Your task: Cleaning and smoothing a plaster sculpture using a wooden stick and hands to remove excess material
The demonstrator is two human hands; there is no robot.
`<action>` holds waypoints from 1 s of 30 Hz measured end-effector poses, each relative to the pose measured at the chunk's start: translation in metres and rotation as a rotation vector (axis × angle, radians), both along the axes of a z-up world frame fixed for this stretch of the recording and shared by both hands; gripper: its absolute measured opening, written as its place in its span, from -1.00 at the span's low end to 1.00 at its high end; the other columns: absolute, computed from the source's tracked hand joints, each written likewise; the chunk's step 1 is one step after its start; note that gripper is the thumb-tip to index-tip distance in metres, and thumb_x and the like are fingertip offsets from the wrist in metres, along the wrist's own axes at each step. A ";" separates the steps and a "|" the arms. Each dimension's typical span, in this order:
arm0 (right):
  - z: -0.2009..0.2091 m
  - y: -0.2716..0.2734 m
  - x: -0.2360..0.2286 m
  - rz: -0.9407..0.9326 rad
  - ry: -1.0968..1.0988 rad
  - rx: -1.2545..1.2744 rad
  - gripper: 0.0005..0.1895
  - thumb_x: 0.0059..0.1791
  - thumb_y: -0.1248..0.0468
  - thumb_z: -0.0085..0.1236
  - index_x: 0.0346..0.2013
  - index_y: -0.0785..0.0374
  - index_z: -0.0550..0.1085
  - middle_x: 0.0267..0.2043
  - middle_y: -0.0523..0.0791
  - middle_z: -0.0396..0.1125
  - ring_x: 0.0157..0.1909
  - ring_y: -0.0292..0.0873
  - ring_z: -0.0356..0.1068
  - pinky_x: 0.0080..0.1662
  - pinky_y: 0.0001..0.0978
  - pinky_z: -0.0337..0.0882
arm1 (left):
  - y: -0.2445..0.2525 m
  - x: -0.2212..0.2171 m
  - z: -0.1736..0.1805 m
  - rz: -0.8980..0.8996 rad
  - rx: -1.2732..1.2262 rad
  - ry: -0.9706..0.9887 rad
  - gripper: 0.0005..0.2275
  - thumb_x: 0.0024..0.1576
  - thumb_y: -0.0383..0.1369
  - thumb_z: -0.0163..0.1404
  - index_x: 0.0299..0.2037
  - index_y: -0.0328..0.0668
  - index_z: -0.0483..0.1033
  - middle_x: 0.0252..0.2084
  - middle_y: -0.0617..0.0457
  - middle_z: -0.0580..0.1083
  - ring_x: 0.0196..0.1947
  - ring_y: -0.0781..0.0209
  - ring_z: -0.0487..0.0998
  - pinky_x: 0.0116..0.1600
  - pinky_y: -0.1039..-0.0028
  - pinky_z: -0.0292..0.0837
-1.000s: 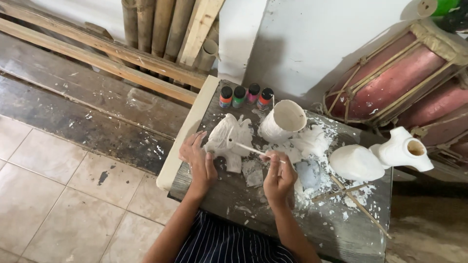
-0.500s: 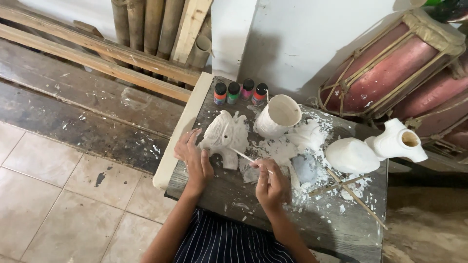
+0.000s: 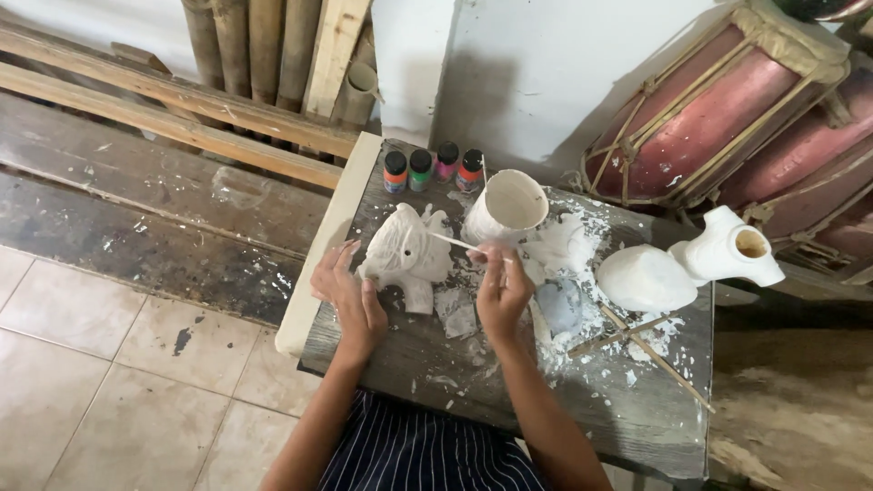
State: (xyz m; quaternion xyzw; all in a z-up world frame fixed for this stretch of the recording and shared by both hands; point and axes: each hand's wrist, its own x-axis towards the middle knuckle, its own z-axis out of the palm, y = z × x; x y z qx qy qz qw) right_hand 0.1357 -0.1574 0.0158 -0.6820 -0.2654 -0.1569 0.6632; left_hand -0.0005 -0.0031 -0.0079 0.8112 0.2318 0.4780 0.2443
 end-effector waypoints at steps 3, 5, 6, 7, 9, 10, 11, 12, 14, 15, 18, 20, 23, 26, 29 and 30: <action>-0.007 -0.011 -0.014 0.078 -0.209 -0.129 -0.78 0.18 0.39 -0.12 -0.21 0.37 0.50 -0.41 0.03 0.48 -0.41 -0.11 0.53 -0.34 -0.36 0.61 | 0.000 0.002 0.003 0.016 -0.016 0.009 -0.46 0.34 0.01 -0.60 0.21 -0.20 0.29 0.14 -0.06 0.28 0.16 -0.07 0.20 0.28 0.19 -0.12; -0.008 -0.019 -0.029 0.122 -0.320 -0.159 -0.83 0.10 0.44 -0.03 -0.25 0.37 0.55 -0.41 -0.02 0.52 -0.41 -0.07 0.53 -0.30 -0.31 0.57 | 0.001 0.001 0.002 0.014 -0.003 0.012 -0.46 0.34 0.01 -0.57 0.21 -0.20 0.30 0.12 -0.08 0.28 0.15 -0.09 0.21 0.28 0.18 -0.09; -0.009 -0.025 -0.035 0.127 -0.316 -0.162 -0.83 0.10 0.44 -0.03 -0.25 0.37 0.55 -0.41 -0.02 0.52 -0.41 -0.07 0.53 -0.30 -0.31 0.57 | -0.002 -0.002 0.004 0.018 -0.006 0.016 -0.46 0.34 0.01 -0.57 0.21 -0.20 0.30 0.12 -0.08 0.28 0.15 -0.09 0.21 0.28 0.18 -0.09; -0.010 -0.028 -0.037 0.111 -0.316 -0.192 -0.82 0.11 0.42 -0.04 -0.25 0.33 0.55 -0.42 -0.06 0.52 -0.43 -0.13 0.52 -0.31 -0.36 0.55 | -0.002 -0.001 0.006 0.017 -0.009 0.020 -0.46 0.34 0.01 -0.58 0.22 -0.20 0.29 0.12 -0.08 0.28 0.16 -0.09 0.20 0.27 0.17 -0.10; -0.010 -0.030 -0.035 0.099 -0.323 -0.214 -0.81 0.11 0.39 -0.04 -0.25 0.29 0.55 -0.43 -0.10 0.52 -0.45 -0.18 0.51 -0.33 -0.42 0.53 | -0.001 0.002 0.010 0.022 -0.005 0.019 -0.46 0.34 0.01 -0.58 0.22 -0.20 0.28 0.13 -0.08 0.27 0.17 -0.09 0.20 0.25 0.17 -0.11; -0.009 -0.028 -0.030 0.069 -0.243 -0.168 -0.79 0.13 0.38 -0.07 -0.29 0.30 0.54 -0.48 -0.10 0.51 -0.48 -0.17 0.50 -0.34 -0.41 0.53 | -0.001 0.004 0.012 0.016 -0.010 0.016 -0.48 0.35 -0.01 -0.57 0.22 -0.20 0.29 0.13 -0.08 0.28 0.17 -0.10 0.20 0.24 0.17 -0.10; -0.009 -0.031 -0.032 0.044 -0.150 -0.130 -0.75 0.15 0.37 -0.10 -0.33 0.31 0.52 -0.53 -0.10 0.50 -0.51 -0.17 0.50 -0.35 -0.40 0.53 | -0.005 -0.001 0.012 0.011 -0.024 0.027 -0.50 0.35 -0.04 -0.55 0.22 -0.21 0.29 0.13 -0.08 0.28 0.17 -0.10 0.20 0.23 0.17 -0.09; -0.002 -0.024 -0.025 0.052 -0.143 -0.130 -0.75 0.15 0.37 -0.10 -0.33 0.31 0.52 -0.53 -0.10 0.50 -0.51 -0.17 0.50 -0.35 -0.40 0.53 | -0.001 0.001 0.012 0.019 -0.025 0.033 -0.50 0.35 -0.04 -0.55 0.22 -0.21 0.29 0.13 -0.08 0.28 0.17 -0.10 0.20 0.23 0.17 -0.09; 0.012 -0.017 -0.018 0.008 -0.036 -0.067 -0.72 0.19 0.40 -0.14 -0.33 0.37 0.49 -0.51 -0.01 0.47 -0.50 -0.12 0.50 -0.32 -0.33 0.53 | -0.002 0.000 0.009 0.024 -0.031 0.026 -0.48 0.35 -0.01 -0.58 0.23 -0.18 0.29 0.15 -0.05 0.28 0.17 -0.07 0.19 0.26 0.16 -0.12; 0.012 -0.015 -0.015 0.011 -0.033 -0.067 -0.72 0.19 0.40 -0.14 -0.33 0.37 0.49 -0.51 -0.01 0.47 -0.50 -0.12 0.50 -0.32 -0.33 0.53 | -0.004 -0.002 0.007 0.026 -0.031 0.029 -0.48 0.35 -0.01 -0.58 0.23 -0.18 0.29 0.15 -0.05 0.28 0.17 -0.07 0.19 0.26 0.16 -0.12; 0.016 -0.002 0.001 -0.032 0.000 -0.043 -0.73 0.19 0.41 -0.14 -0.34 0.34 0.46 -0.52 -0.05 0.47 -0.48 -0.20 0.49 -0.29 -0.38 0.52 | 0.000 0.003 0.003 0.031 -0.036 0.019 -0.52 0.36 -0.07 -0.58 0.21 -0.18 0.29 0.12 -0.07 0.29 0.16 -0.08 0.21 0.23 0.14 -0.10; 0.013 0.000 0.004 -0.078 -0.067 -0.067 -0.76 0.19 0.43 -0.11 -0.30 0.39 0.50 -0.47 0.02 0.50 -0.43 -0.13 0.54 -0.27 -0.33 0.55 | 0.002 0.003 -0.010 0.063 -0.028 0.033 -0.52 0.36 -0.06 -0.57 0.19 -0.18 0.30 0.12 -0.08 0.29 0.15 -0.09 0.21 0.22 0.15 -0.09; -0.010 -0.003 0.005 -0.017 -0.141 -0.078 -0.80 0.19 0.39 -0.08 -0.22 0.38 0.51 -0.40 0.05 0.49 -0.39 -0.08 0.52 -0.28 -0.30 0.58 | 0.003 0.003 -0.008 0.062 -0.019 0.043 -0.50 0.35 -0.03 -0.58 0.18 -0.17 0.30 0.10 -0.08 0.30 0.17 -0.09 0.22 0.22 0.12 -0.09; -0.005 -0.011 -0.015 -0.028 -0.272 -0.175 -0.79 0.15 0.41 -0.04 -0.27 0.31 0.56 -0.42 -0.07 0.52 -0.41 -0.13 0.56 -0.27 -0.35 0.54 | 0.000 0.002 0.006 0.054 -0.020 0.031 -0.53 0.36 -0.07 -0.56 0.16 -0.20 0.30 0.09 -0.11 0.31 0.17 -0.13 0.25 0.23 0.11 -0.07; -0.015 -0.029 -0.036 -0.006 -0.293 -0.233 -0.80 0.11 0.44 -0.02 -0.30 0.31 0.57 -0.43 -0.08 0.52 -0.43 -0.09 0.54 -0.24 -0.32 0.55 | 0.001 0.001 0.006 0.072 -0.010 0.040 -0.54 0.36 -0.07 -0.56 0.16 -0.18 0.31 0.09 -0.08 0.32 0.16 -0.09 0.27 0.24 0.12 -0.08; -0.008 -0.030 -0.040 -0.007 -0.295 -0.231 -0.80 0.11 0.44 -0.02 -0.30 0.31 0.57 -0.43 -0.08 0.52 -0.43 -0.09 0.54 -0.24 -0.32 0.55 | 0.002 0.002 0.007 0.071 -0.008 0.037 -0.54 0.36 -0.07 -0.56 0.16 -0.18 0.31 0.09 -0.08 0.32 0.16 -0.09 0.27 0.24 0.12 -0.08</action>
